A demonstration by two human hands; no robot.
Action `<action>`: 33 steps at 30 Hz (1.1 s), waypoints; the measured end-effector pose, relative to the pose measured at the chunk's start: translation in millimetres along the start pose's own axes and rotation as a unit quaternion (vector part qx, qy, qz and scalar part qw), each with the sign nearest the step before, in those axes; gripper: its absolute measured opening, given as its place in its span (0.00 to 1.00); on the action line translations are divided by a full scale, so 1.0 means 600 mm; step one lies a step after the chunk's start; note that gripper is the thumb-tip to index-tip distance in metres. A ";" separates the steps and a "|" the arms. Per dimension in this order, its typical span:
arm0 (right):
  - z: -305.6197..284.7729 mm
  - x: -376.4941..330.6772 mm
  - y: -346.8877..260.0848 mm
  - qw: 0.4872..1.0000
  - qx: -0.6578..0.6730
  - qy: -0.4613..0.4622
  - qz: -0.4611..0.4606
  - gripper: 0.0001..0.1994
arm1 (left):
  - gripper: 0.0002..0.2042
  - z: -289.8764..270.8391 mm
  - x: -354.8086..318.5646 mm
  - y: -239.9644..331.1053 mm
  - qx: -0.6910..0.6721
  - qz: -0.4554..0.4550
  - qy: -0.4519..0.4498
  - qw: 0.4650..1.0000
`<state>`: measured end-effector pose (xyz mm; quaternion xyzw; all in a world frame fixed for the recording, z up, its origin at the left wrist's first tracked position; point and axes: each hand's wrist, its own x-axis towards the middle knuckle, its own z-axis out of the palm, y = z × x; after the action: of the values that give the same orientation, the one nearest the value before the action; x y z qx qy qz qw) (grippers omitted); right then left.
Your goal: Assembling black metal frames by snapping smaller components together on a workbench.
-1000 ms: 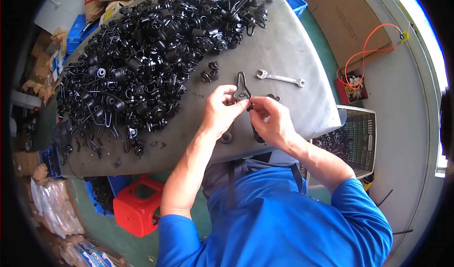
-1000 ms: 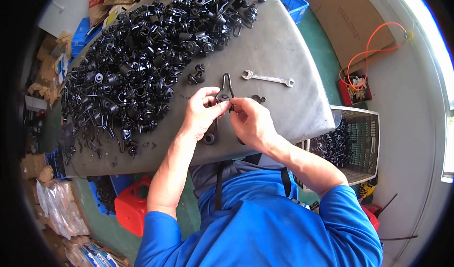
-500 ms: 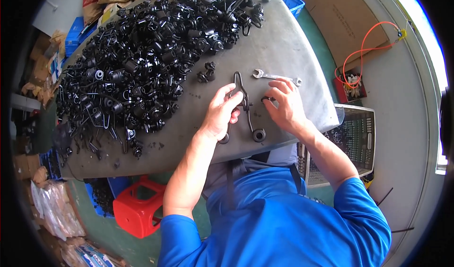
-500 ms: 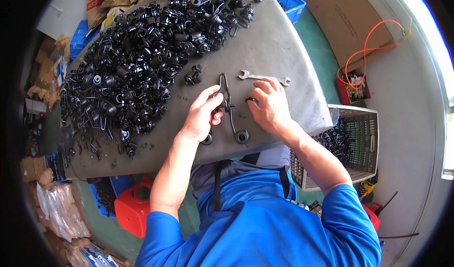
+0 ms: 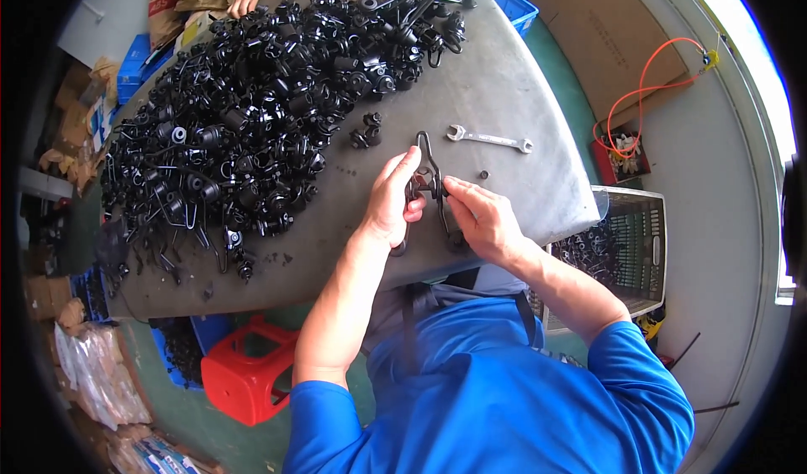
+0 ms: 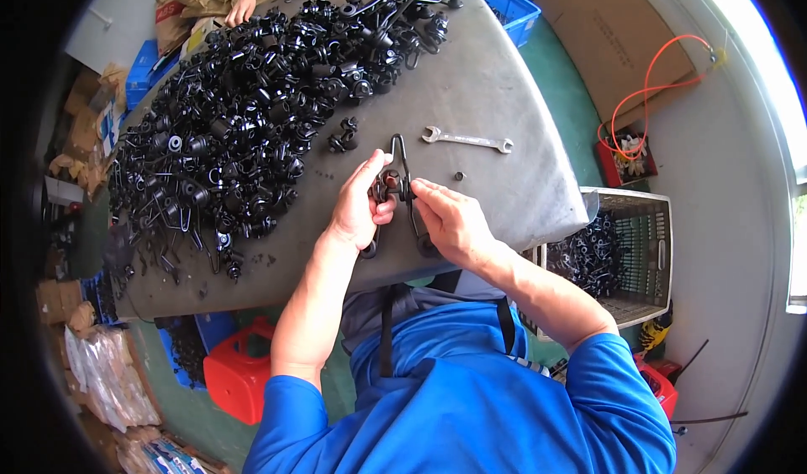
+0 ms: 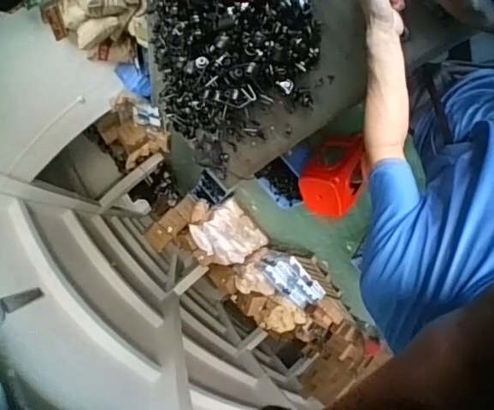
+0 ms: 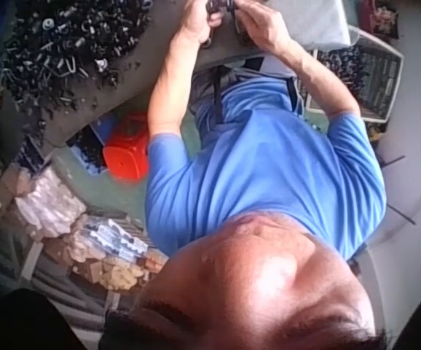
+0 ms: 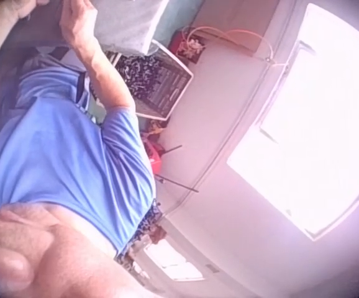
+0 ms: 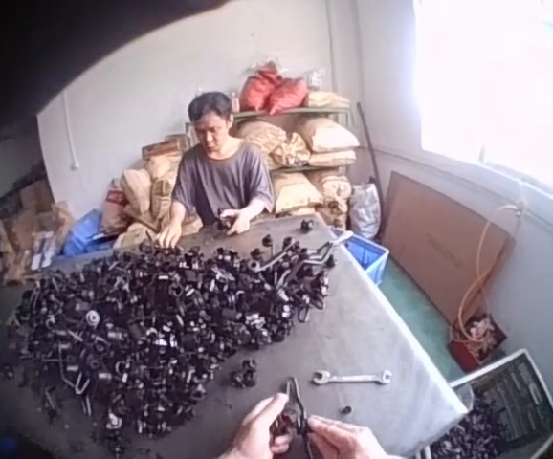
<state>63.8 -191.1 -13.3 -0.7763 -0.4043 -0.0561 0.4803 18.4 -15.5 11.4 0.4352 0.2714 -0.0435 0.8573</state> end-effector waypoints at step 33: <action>-0.047 0.062 -0.014 0.992 0.060 -0.106 -0.042 0.06 | 0.20 -0.009 0.002 -0.020 -0.036 0.009 -0.044 0.998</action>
<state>91.2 -190.3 25.1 -0.7303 -0.4878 0.0306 0.4773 13.4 -18.5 -0.8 0.4038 0.2311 -0.0453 0.8840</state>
